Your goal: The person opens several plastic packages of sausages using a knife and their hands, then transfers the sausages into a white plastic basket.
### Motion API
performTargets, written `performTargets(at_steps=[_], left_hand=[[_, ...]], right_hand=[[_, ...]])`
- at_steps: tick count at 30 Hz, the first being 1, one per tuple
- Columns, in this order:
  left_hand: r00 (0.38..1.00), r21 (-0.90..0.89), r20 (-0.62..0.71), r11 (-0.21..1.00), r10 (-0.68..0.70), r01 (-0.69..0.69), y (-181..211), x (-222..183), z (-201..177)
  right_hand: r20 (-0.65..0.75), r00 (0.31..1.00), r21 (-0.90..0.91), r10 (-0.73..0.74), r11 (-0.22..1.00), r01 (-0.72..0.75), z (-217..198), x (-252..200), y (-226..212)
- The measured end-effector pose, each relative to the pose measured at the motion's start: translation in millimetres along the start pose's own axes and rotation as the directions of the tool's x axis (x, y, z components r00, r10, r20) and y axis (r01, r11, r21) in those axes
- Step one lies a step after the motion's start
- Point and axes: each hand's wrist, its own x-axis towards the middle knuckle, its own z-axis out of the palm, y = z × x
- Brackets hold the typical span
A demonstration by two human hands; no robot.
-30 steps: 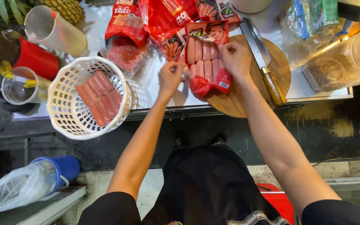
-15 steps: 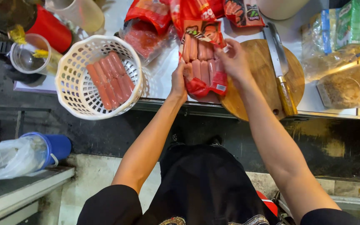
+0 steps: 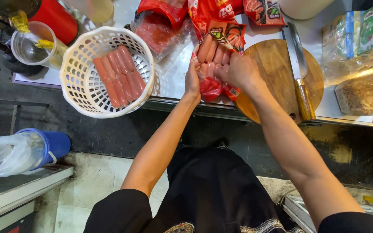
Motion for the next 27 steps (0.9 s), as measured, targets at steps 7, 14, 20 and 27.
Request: performTargets(at_steps=[7, 14, 20, 27], left_hand=[[0.998, -0.032, -0.055, 0.999, 0.014, -0.016, -18.8, 15.9, -9.1], [0.981, -0.237, 0.093, 0.96, 0.173, -0.147, 30.4, -4.1, 13.9], [0.844, 0.454, 0.131, 0.725, 0.521, -0.518, 21.9, 28.0, -20.9], [0.936, -0.263, 0.103, 0.916, 0.338, -0.302, 32.9, 31.3, -35.6]], right_hand=[[0.133, 0.988, 0.427, 0.076, 0.896, -0.126, 4.9, -1.1, 3.0], [-0.212, 0.963, 0.869, -0.164, 0.42, 0.263, 50.3, 8.3, -24.9], [0.144, 0.989, 0.928, -0.014, 0.35, -0.13, 41.9, 35.3, -51.6], [-0.028, 0.991, 0.96, -0.13, 0.272, 0.063, 43.6, 22.8, -66.5]])
